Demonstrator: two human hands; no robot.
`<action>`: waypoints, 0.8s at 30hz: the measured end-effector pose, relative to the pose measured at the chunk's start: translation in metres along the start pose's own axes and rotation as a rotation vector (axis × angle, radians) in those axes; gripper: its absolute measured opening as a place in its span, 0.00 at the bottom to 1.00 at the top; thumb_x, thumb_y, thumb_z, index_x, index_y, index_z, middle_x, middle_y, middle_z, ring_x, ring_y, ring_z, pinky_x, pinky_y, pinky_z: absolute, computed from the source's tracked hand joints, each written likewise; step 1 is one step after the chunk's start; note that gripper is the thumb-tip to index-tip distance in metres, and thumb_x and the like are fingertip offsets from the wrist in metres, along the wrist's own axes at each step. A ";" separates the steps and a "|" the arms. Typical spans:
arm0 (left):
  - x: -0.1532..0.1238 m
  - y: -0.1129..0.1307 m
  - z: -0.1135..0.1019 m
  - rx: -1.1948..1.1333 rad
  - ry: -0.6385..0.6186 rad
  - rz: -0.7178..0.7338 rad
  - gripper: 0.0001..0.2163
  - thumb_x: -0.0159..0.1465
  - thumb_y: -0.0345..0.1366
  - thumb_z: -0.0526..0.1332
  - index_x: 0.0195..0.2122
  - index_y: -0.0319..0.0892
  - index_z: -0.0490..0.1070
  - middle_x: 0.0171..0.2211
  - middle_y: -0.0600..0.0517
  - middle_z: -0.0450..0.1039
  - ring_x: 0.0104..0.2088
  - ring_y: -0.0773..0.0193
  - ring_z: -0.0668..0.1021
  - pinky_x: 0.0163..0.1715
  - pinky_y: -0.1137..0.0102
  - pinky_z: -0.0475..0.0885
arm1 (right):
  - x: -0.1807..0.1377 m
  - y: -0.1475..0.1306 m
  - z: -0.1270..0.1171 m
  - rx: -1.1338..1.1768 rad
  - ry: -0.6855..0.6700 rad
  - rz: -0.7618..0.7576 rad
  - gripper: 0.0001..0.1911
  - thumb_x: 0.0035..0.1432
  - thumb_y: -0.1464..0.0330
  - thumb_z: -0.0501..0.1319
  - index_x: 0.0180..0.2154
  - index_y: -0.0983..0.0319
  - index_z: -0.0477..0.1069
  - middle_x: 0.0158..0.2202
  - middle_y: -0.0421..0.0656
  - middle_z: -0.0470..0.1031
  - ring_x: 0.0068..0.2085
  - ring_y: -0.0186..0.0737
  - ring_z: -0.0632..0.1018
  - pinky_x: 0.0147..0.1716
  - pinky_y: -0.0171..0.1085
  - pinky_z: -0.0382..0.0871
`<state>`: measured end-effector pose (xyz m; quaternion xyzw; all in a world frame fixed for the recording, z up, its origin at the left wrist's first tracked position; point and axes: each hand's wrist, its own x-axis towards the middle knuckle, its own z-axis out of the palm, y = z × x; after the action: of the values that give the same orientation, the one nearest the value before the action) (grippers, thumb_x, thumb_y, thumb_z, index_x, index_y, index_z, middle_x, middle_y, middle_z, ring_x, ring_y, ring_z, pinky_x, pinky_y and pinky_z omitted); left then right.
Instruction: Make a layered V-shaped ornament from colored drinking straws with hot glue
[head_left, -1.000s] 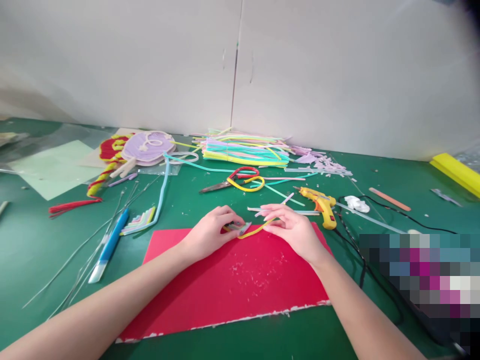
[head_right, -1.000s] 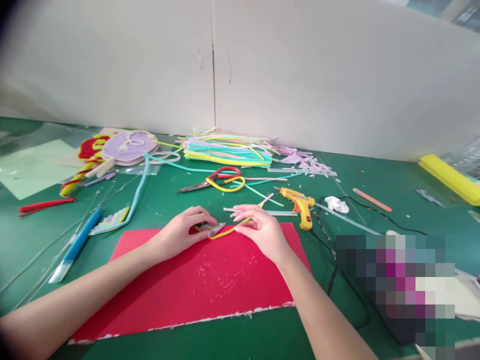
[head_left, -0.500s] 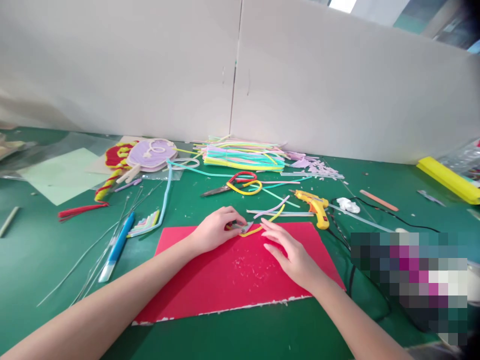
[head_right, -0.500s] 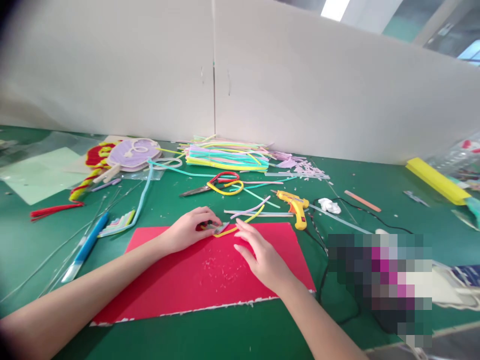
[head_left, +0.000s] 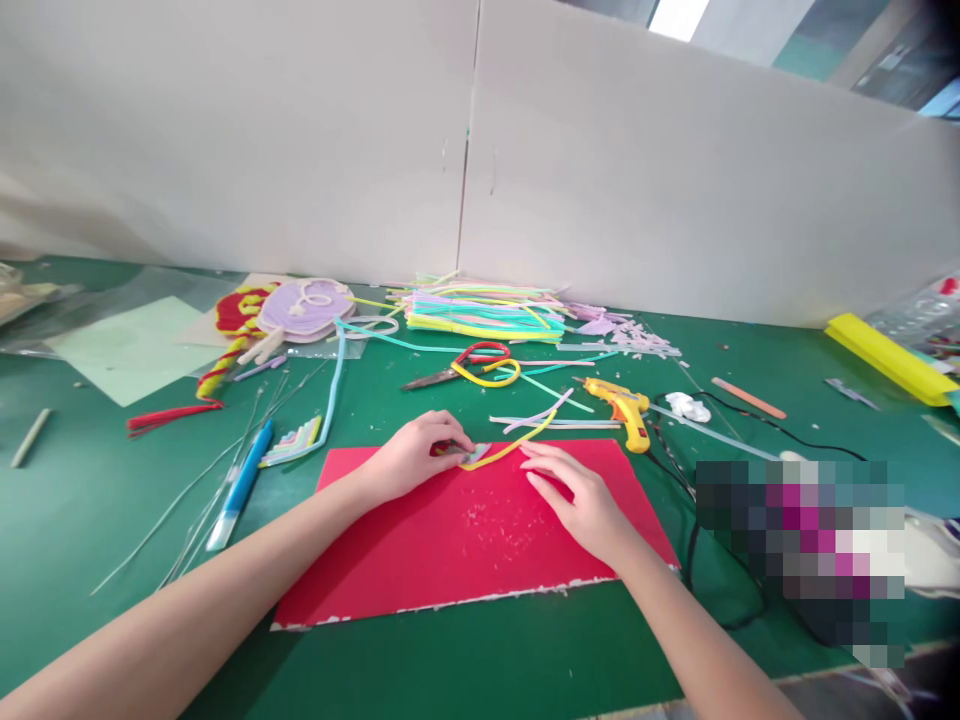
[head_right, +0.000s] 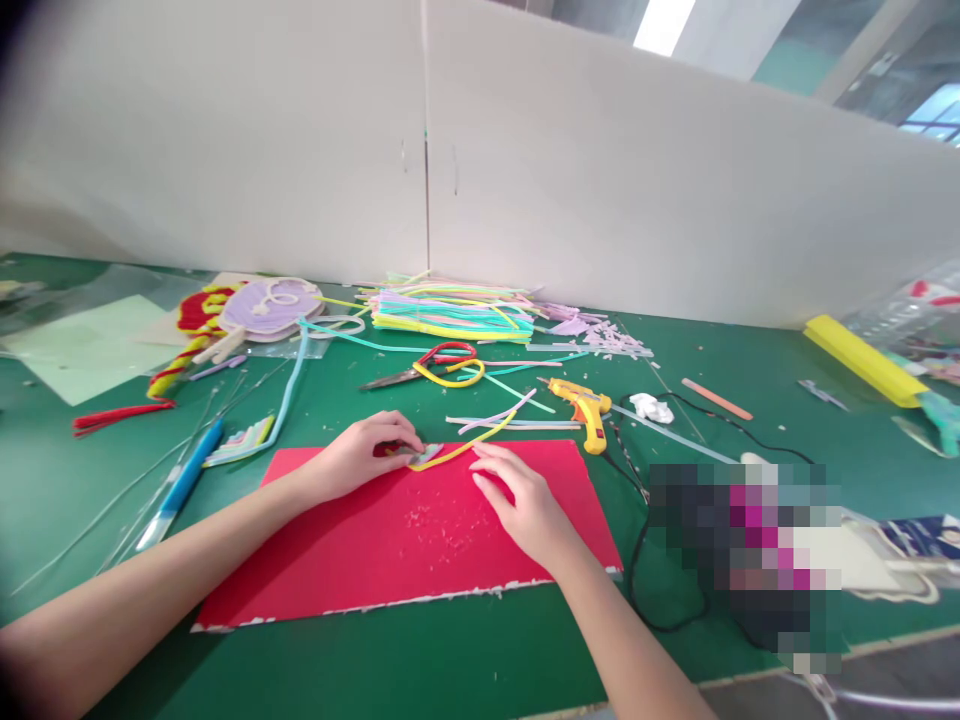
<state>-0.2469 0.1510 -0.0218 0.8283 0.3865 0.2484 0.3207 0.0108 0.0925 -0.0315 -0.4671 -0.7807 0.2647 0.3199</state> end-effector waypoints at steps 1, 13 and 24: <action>-0.002 0.000 -0.001 -0.001 -0.009 -0.005 0.08 0.62 0.35 0.57 0.37 0.43 0.75 0.38 0.48 0.70 0.39 0.63 0.74 0.41 0.69 0.69 | 0.000 0.000 0.000 -0.003 -0.001 0.000 0.10 0.62 0.67 0.53 0.43 0.57 0.70 0.53 0.45 0.69 0.55 0.41 0.70 0.55 0.45 0.66; -0.029 0.001 -0.008 -0.033 -0.001 -0.030 0.09 0.63 0.37 0.56 0.40 0.46 0.74 0.41 0.49 0.70 0.42 0.61 0.73 0.45 0.67 0.69 | 0.005 -0.002 -0.003 -0.013 0.059 -0.015 0.06 0.59 0.67 0.58 0.36 0.58 0.73 0.44 0.44 0.74 0.46 0.41 0.76 0.48 0.41 0.70; -0.031 0.001 -0.009 -0.186 0.246 -0.176 0.12 0.67 0.37 0.48 0.45 0.41 0.67 0.33 0.51 0.74 0.37 0.63 0.75 0.42 0.67 0.70 | 0.048 -0.021 0.026 -0.096 -0.117 -0.201 0.03 0.56 0.67 0.62 0.32 0.59 0.73 0.33 0.41 0.71 0.39 0.37 0.73 0.39 0.38 0.69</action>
<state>-0.2702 0.1285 -0.0205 0.7215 0.4692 0.3535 0.3666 -0.0381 0.1235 -0.0215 -0.3848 -0.8527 0.2206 0.2760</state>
